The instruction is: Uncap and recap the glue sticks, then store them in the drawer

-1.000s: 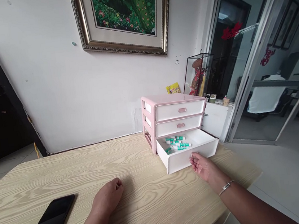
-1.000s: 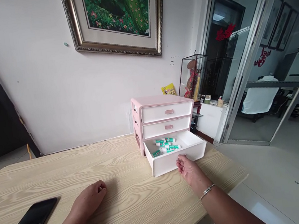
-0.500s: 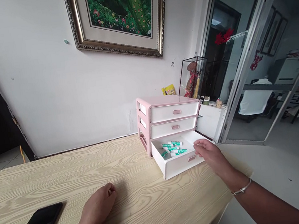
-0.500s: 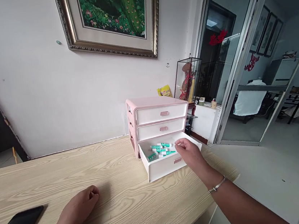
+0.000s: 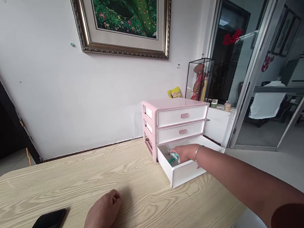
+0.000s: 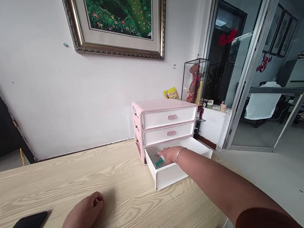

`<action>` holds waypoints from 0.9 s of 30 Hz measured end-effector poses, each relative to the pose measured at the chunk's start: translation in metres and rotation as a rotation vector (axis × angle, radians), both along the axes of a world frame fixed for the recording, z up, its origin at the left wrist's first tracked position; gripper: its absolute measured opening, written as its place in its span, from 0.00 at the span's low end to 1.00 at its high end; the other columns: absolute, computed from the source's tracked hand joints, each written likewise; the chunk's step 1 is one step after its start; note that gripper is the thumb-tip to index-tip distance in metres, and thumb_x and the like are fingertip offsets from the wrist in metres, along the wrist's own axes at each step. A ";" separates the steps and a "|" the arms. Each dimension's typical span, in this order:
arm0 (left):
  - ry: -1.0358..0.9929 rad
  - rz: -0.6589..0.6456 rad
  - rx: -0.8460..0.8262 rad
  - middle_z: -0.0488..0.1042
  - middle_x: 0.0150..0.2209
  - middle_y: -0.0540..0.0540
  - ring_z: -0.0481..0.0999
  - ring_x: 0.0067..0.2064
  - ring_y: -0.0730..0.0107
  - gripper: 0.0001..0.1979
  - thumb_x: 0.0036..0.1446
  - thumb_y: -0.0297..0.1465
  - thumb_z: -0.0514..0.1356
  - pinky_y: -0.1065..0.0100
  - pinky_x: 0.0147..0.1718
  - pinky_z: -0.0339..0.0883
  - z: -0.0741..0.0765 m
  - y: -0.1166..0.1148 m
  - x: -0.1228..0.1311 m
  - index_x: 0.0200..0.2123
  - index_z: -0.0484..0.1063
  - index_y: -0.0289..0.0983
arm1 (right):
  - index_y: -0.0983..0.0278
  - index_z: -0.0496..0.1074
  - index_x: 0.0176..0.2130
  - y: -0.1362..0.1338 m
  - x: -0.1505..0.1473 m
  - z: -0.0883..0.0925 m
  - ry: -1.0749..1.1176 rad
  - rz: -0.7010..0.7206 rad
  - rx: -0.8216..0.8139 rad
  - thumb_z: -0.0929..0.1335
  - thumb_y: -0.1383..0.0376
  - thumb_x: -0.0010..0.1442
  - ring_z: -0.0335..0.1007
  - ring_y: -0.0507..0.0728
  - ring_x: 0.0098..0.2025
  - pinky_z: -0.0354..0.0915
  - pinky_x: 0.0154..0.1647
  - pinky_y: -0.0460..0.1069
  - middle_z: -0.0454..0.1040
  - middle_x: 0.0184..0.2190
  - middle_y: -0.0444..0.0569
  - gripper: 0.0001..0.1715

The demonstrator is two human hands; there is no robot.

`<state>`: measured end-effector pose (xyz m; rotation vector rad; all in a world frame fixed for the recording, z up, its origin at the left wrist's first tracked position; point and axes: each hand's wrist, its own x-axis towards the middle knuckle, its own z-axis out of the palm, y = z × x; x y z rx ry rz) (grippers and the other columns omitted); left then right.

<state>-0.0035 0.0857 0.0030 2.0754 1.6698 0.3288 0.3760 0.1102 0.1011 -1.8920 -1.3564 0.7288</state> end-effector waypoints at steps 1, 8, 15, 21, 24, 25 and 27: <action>0.003 0.001 -0.001 0.78 0.31 0.48 0.75 0.33 0.63 0.09 0.58 0.32 0.50 0.67 0.29 0.53 0.000 0.000 0.000 0.33 0.71 0.42 | 0.61 0.80 0.36 0.006 -0.002 -0.002 -0.110 0.052 -0.101 0.80 0.70 0.32 0.68 0.71 0.55 0.60 0.58 0.64 0.76 0.38 0.51 0.26; 0.025 0.005 -0.015 0.78 0.30 0.49 0.74 0.32 0.62 0.09 0.59 0.34 0.50 0.66 0.29 0.54 -0.002 0.000 0.001 0.33 0.69 0.43 | 0.54 0.71 0.57 0.032 -0.003 -0.008 -0.752 0.404 -0.600 0.80 0.61 0.32 0.61 0.78 0.60 0.61 0.56 0.68 0.62 0.61 0.57 0.52; 0.026 0.001 -0.027 0.78 0.31 0.49 0.75 0.33 0.62 0.09 0.59 0.34 0.50 0.66 0.29 0.54 0.000 0.000 0.003 0.34 0.69 0.43 | 0.51 0.68 0.56 0.028 -0.001 -0.008 -0.931 0.482 -0.689 0.79 0.61 0.33 0.69 0.73 0.52 0.67 0.47 0.62 0.60 0.60 0.53 0.50; 0.022 -0.002 -0.016 0.78 0.31 0.49 0.75 0.33 0.63 0.09 0.59 0.34 0.50 0.66 0.30 0.54 -0.003 0.001 0.002 0.34 0.69 0.43 | 0.53 0.71 0.51 0.027 -0.001 -0.009 -0.950 0.482 -0.696 0.79 0.61 0.32 0.71 0.73 0.50 0.68 0.43 0.61 0.59 0.60 0.54 0.44; 0.026 -0.001 -0.020 0.78 0.31 0.49 0.75 0.34 0.62 0.09 0.59 0.33 0.50 0.66 0.30 0.54 -0.001 0.001 0.002 0.34 0.70 0.43 | 0.55 0.71 0.50 0.027 0.001 -0.012 -0.951 0.486 -0.666 0.80 0.63 0.32 0.72 0.70 0.49 0.67 0.42 0.58 0.60 0.60 0.54 0.44; 0.028 0.003 -0.023 0.78 0.31 0.49 0.75 0.35 0.62 0.09 0.59 0.33 0.50 0.66 0.30 0.54 -0.001 0.000 0.003 0.34 0.70 0.43 | 0.56 0.70 0.52 0.027 0.002 -0.013 -0.952 0.482 -0.651 0.79 0.64 0.32 0.72 0.69 0.49 0.67 0.43 0.57 0.61 0.59 0.55 0.46; 0.031 0.007 -0.027 0.78 0.31 0.48 0.75 0.35 0.61 0.09 0.59 0.33 0.50 0.66 0.30 0.54 0.000 0.000 0.004 0.34 0.70 0.43 | 0.57 0.66 0.56 0.027 0.003 -0.015 -0.952 0.465 -0.628 0.79 0.65 0.32 0.73 0.68 0.48 0.68 0.42 0.55 0.64 0.58 0.56 0.51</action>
